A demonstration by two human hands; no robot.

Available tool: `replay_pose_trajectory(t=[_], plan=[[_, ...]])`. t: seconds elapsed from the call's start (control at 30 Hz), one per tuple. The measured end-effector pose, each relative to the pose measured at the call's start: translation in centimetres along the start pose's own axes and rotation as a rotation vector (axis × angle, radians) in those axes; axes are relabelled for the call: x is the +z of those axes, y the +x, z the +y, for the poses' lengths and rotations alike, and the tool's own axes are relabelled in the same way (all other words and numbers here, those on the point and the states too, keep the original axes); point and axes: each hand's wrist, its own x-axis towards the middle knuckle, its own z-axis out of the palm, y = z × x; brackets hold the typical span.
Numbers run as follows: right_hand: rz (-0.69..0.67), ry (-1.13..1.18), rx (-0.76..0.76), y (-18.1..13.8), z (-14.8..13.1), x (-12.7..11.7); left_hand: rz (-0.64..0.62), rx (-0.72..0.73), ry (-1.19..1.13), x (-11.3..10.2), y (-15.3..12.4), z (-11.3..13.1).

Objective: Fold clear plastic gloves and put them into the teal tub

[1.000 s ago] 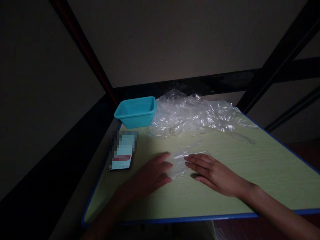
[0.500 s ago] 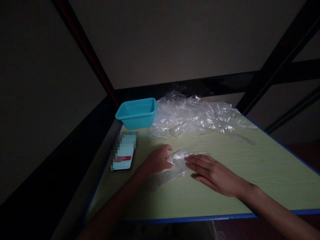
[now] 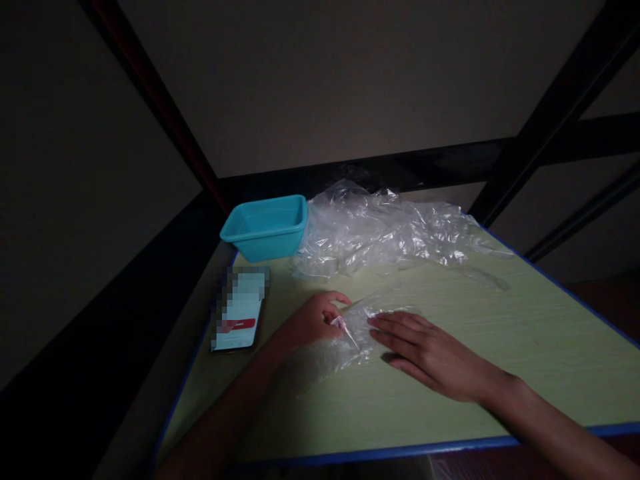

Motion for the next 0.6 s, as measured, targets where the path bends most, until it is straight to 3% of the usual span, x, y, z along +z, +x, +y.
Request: replay_pose_trajectory(t=[0.37, 0.6], plan=[[0.06, -0.012, 0.0, -0.06, -0.05, 0.19, 0.018, 0.009, -0.162, 0.34, -0.09, 0.5], [0.125, 0.006, 0.082, -0.07, -0.08, -0.3, 0.048, -0.028, -0.183, 0.81, 0.14, 0.09]])
